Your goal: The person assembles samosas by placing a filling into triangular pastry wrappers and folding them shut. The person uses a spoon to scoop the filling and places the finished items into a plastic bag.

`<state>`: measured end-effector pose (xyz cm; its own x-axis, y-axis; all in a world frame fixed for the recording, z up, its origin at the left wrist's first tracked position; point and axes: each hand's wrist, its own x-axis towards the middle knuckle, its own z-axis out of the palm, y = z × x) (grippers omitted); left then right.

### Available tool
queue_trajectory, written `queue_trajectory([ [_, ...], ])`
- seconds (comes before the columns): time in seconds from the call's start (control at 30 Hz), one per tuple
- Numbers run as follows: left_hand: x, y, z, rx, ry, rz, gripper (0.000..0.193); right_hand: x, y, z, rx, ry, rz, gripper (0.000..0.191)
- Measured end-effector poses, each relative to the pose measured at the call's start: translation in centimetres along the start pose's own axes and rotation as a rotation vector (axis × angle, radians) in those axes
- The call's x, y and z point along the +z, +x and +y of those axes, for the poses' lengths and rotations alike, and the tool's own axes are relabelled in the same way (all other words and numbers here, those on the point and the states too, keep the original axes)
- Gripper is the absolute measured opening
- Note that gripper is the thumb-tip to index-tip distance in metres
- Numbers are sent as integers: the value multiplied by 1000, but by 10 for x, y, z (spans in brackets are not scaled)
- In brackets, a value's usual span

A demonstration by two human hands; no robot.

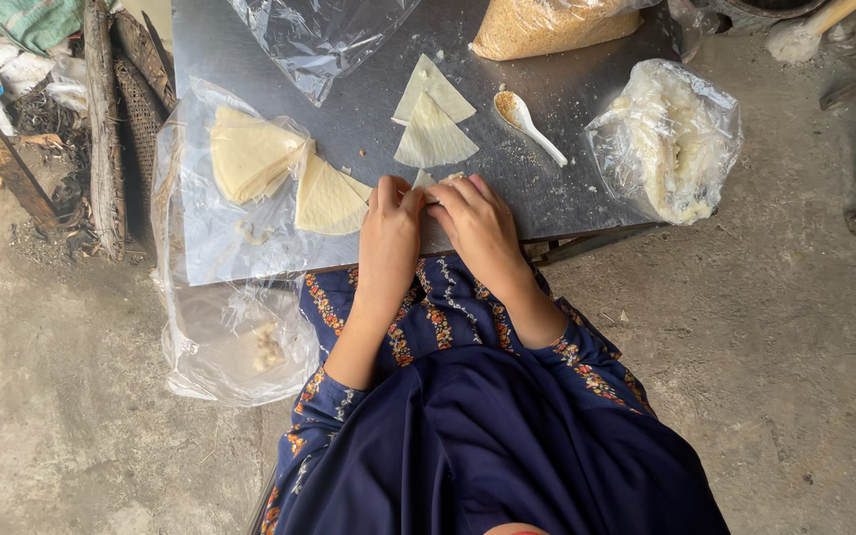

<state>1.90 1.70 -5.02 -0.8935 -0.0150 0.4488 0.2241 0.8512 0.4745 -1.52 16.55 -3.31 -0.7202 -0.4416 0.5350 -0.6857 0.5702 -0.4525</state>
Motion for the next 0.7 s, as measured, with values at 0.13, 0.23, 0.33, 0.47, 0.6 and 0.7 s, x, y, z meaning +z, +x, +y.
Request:
queue_trajectory([
  [0.13, 1, 0, 0, 1, 40, -13, 28, 7, 7, 2, 44, 11, 43, 13],
  [0.23, 6, 0, 2, 23, 137, 31, 36, 8, 10, 4, 41, -3, 38, 13],
  [0.33, 12, -2, 1, 23, 183, 60, 36, 7, 9, 6, 11, -10, 14, 18],
  [0.47, 15, -4, -3, 17, 154, 65, 39, 9, 9, 7, 16, -60, 31, 18],
  [0.6, 14, -4, -3, 1, 32, 123, 38, 14, 12, 6, 25, -123, 43, 18],
  [0.7, 12, -3, -3, -6, -3, 134, 36, 13, 10, 4, 12, -160, 29, 21],
])
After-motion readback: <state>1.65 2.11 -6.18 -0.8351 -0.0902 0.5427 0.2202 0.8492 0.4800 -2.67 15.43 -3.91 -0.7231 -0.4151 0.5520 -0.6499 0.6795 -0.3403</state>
